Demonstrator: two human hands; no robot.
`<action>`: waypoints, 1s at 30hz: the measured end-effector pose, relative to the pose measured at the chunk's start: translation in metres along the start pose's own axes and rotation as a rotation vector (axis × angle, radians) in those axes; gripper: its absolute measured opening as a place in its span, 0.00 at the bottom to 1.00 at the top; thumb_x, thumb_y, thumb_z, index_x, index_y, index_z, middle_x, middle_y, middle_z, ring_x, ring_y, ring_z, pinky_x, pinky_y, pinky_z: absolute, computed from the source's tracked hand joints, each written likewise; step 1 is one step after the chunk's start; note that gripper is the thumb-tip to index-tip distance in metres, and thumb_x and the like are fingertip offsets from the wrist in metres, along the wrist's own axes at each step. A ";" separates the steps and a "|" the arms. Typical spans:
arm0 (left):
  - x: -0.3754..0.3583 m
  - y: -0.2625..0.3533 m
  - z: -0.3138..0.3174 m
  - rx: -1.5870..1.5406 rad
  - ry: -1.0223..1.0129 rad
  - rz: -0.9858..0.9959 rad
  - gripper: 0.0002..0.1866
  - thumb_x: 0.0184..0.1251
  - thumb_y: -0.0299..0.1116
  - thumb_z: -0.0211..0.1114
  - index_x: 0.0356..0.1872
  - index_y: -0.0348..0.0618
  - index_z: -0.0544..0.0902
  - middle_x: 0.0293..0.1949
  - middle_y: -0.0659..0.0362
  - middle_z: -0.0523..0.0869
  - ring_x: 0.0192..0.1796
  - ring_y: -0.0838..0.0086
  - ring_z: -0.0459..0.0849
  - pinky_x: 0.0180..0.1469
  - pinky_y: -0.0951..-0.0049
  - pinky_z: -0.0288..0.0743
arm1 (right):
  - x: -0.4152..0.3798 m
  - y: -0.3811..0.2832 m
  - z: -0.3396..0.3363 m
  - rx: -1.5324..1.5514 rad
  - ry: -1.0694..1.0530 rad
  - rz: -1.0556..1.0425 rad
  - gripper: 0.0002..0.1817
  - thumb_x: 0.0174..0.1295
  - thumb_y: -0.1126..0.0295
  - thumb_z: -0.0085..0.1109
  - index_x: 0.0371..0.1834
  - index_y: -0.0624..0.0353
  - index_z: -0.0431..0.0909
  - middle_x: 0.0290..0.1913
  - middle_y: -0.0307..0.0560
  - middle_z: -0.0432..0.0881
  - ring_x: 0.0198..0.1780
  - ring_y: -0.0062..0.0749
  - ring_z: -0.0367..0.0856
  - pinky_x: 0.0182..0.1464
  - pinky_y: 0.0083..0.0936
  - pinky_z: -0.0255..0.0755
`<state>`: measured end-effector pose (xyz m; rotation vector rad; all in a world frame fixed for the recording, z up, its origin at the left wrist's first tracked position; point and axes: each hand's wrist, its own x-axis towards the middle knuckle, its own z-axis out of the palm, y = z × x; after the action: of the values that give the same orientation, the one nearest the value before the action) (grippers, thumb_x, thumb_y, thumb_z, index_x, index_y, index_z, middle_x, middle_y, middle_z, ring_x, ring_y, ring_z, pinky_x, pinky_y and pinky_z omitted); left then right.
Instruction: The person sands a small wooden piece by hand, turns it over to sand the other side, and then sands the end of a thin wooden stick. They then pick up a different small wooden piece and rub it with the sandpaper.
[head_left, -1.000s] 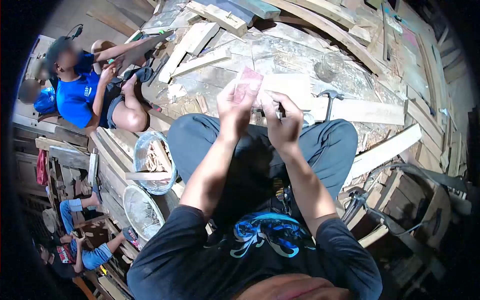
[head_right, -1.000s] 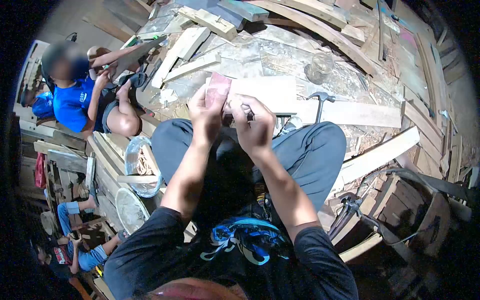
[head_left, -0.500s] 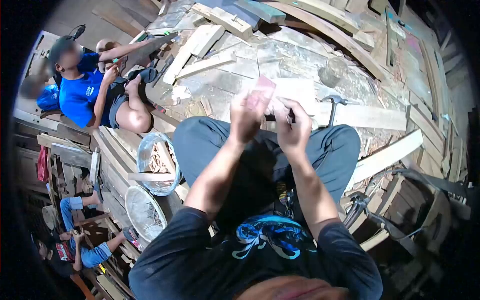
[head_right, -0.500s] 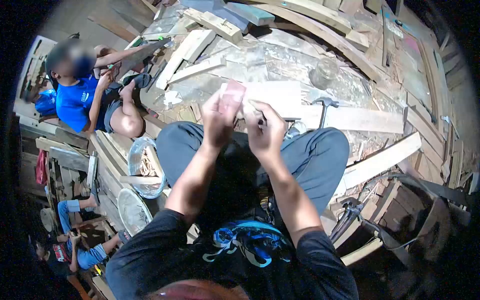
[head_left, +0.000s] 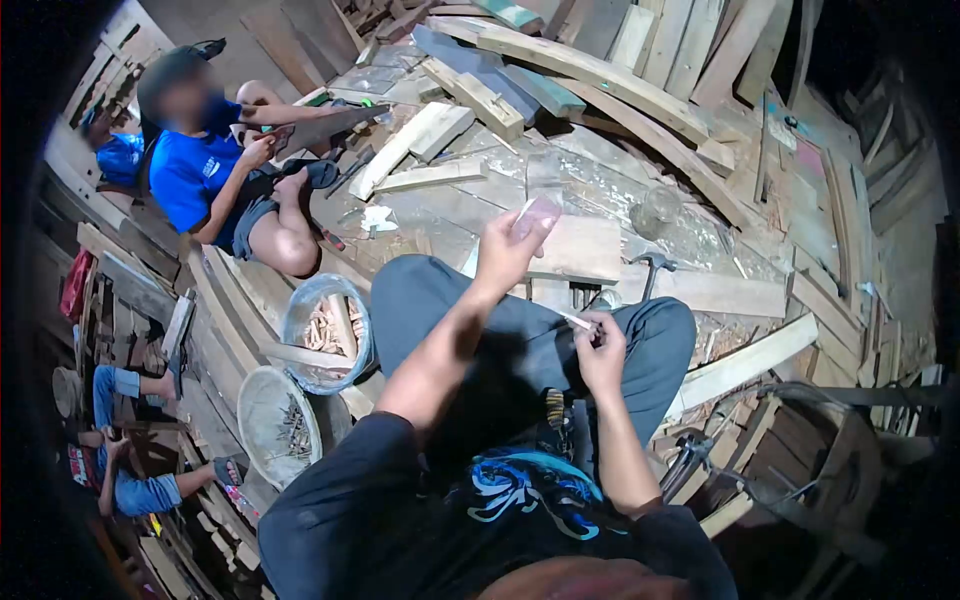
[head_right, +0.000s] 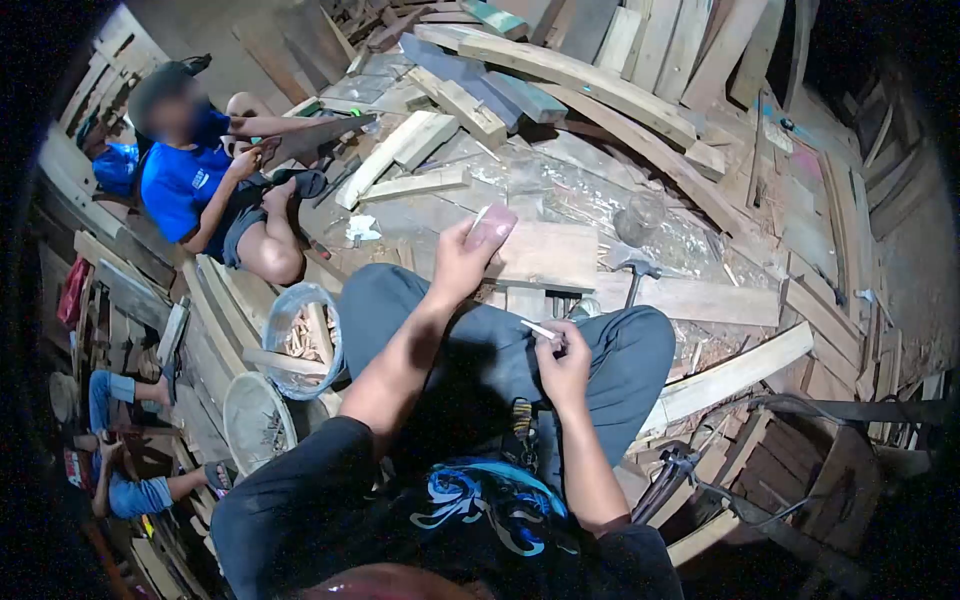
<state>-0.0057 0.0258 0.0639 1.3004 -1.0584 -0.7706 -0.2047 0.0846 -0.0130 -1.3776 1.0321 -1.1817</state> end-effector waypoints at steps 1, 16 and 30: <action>-0.001 0.008 -0.005 0.028 -0.003 -0.005 0.10 0.66 0.34 0.67 0.39 0.36 0.84 0.21 0.64 0.82 0.23 0.84 0.78 0.25 0.78 0.69 | -0.004 -0.002 -0.001 0.036 -0.014 0.015 0.05 0.61 0.81 0.57 0.40 0.65 0.78 0.32 0.38 0.80 0.33 0.15 0.72 0.36 0.14 0.66; -0.126 0.047 -0.045 -0.097 -0.207 -0.166 0.08 0.70 0.34 0.65 0.38 0.38 0.82 0.20 0.65 0.80 0.18 0.87 0.71 0.19 0.84 0.59 | -0.053 -0.022 0.024 0.155 -0.250 0.081 0.12 0.69 0.71 0.38 0.40 0.63 0.73 0.30 0.37 0.73 0.30 0.20 0.70 0.36 0.20 0.66; -0.183 0.111 -0.070 -0.362 -0.314 -0.137 0.14 0.71 0.42 0.65 0.41 0.39 0.82 0.21 0.66 0.78 0.18 0.89 0.69 0.19 0.85 0.60 | -0.069 -0.082 0.007 0.149 -0.174 -0.105 0.20 0.78 0.56 0.42 0.33 0.58 0.74 0.26 0.32 0.70 0.28 0.15 0.64 0.31 0.16 0.60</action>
<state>-0.0193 0.2356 0.1436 0.9665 -1.0213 -1.2387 -0.2094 0.1642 0.0588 -1.4031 0.7429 -1.1684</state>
